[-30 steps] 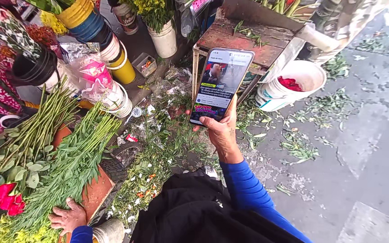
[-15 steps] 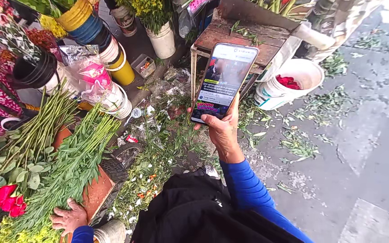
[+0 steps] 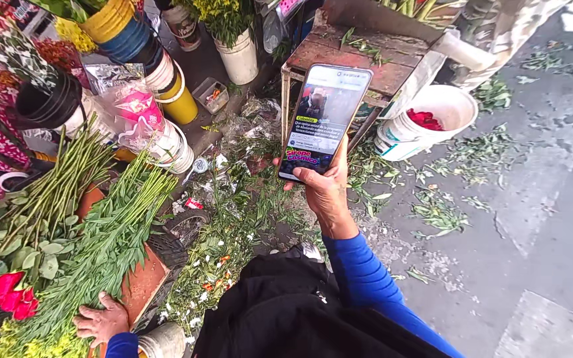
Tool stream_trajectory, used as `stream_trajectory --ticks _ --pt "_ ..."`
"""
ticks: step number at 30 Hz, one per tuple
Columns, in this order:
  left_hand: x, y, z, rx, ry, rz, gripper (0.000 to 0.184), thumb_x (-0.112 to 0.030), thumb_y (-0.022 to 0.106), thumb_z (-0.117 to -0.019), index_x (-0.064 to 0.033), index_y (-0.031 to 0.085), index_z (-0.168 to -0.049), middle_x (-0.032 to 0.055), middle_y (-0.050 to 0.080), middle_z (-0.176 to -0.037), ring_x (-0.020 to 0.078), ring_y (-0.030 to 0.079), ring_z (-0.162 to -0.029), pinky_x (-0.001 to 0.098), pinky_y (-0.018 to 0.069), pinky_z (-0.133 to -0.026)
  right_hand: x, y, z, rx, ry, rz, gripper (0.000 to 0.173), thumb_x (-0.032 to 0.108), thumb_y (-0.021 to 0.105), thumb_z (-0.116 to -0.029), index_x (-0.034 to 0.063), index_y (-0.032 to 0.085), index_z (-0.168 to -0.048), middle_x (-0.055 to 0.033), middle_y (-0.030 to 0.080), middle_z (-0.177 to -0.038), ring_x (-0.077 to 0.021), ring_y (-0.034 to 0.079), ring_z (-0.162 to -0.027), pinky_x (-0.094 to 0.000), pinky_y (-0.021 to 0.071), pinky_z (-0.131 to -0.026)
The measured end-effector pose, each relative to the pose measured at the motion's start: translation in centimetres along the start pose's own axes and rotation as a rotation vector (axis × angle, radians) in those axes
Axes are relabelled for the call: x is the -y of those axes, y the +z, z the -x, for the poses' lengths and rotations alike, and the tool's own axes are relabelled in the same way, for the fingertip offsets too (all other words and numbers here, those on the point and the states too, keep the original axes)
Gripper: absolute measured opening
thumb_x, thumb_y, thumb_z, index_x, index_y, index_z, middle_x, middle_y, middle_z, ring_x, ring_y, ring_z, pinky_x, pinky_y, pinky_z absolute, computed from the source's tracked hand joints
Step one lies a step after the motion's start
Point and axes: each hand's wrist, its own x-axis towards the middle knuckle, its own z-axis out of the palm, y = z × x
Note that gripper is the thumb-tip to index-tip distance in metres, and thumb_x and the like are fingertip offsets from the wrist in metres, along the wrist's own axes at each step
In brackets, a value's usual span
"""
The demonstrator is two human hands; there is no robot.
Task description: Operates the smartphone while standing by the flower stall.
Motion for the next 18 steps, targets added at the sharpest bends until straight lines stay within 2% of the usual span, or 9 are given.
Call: stream_trajectory --ticks 4,7,12,16,17,18 --pt "0.4 0.3 -0.3 0.005 -0.001 -0.016 0.086 -0.072 0.024 -0.0999 -0.013 0.028 -0.162 0.0229 0.02 -0.167 0.0463 0.021 -0.153 0.0746 0.0294 -0.111 -0.1 0.0 0.0 0.008 -0.002 0.002 0.085 -0.011 0.066 -0.0808 0.0191 0.027 -0.149 -0.0176 0.066 -0.122 -0.0345 0.074 -0.093 -0.0411 0.0647 -0.055" --pt "3.4 3.6 -2.3 -0.106 0.012 -0.127 0.094 -0.078 0.014 -0.0972 -0.0115 0.028 -0.162 0.019 0.03 -0.165 0.0385 0.038 -0.148 0.0646 0.0396 -0.11 -0.1 0.0 0.0 0.007 0.008 0.005 0.085 -0.011 0.066 -0.0808 0.0198 0.027 -0.149 -0.0172 0.066 -0.122 -0.0341 0.074 -0.094 -0.0403 0.0648 -0.056" --pt "3.5 3.7 -2.5 -0.088 -0.01 -0.14 0.094 -0.078 0.014 -0.0973 -0.012 0.025 -0.163 0.0178 0.027 -0.166 0.0365 0.038 -0.148 0.062 0.0411 -0.111 -0.1 0.0 0.0 0.012 0.014 -0.004 0.083 -0.011 0.065 -0.0815 0.0195 0.027 -0.149 -0.0173 0.066 -0.122 -0.0341 0.074 -0.094 -0.04 0.0647 -0.056" --pt "3.3 3.5 -2.6 -0.062 -0.005 -0.138 0.09 -0.077 0.016 -0.0984 -0.0149 0.023 -0.163 0.0163 0.021 -0.168 0.0405 0.034 -0.149 0.0677 0.0424 -0.106 -0.1 0.0 0.1 0.013 0.016 -0.001 0.084 -0.011 0.066 -0.0811 0.0197 0.027 -0.149 -0.0168 0.066 -0.122 -0.0336 0.074 -0.094 -0.0403 0.0648 -0.056" --pt "2.6 2.7 -2.0 -0.039 -0.011 -0.115 0.088 -0.075 0.019 -0.0992 -0.016 0.023 -0.164 0.016 0.018 -0.169 0.042 0.03 -0.15 0.0703 0.0388 -0.107 -0.2 0.0 0.1 0.016 0.013 -0.002 0.083 -0.011 0.066 -0.0812 0.0195 0.027 -0.148 -0.017 0.066 -0.122 -0.0342 0.074 -0.095 -0.0405 0.0648 -0.056" --pt "2.3 2.6 -1.6 -0.075 -0.003 -0.161 0.088 -0.076 0.017 -0.0992 -0.0152 0.026 -0.163 0.0165 0.022 -0.168 0.0419 0.036 -0.148 0.0686 0.044 -0.104 -0.2 0.0 0.1 0.017 0.012 0.0 0.083 -0.011 0.066 -0.0812 0.0195 0.027 -0.148 -0.0169 0.066 -0.122 -0.0344 0.074 -0.096 -0.0403 0.0649 -0.056"
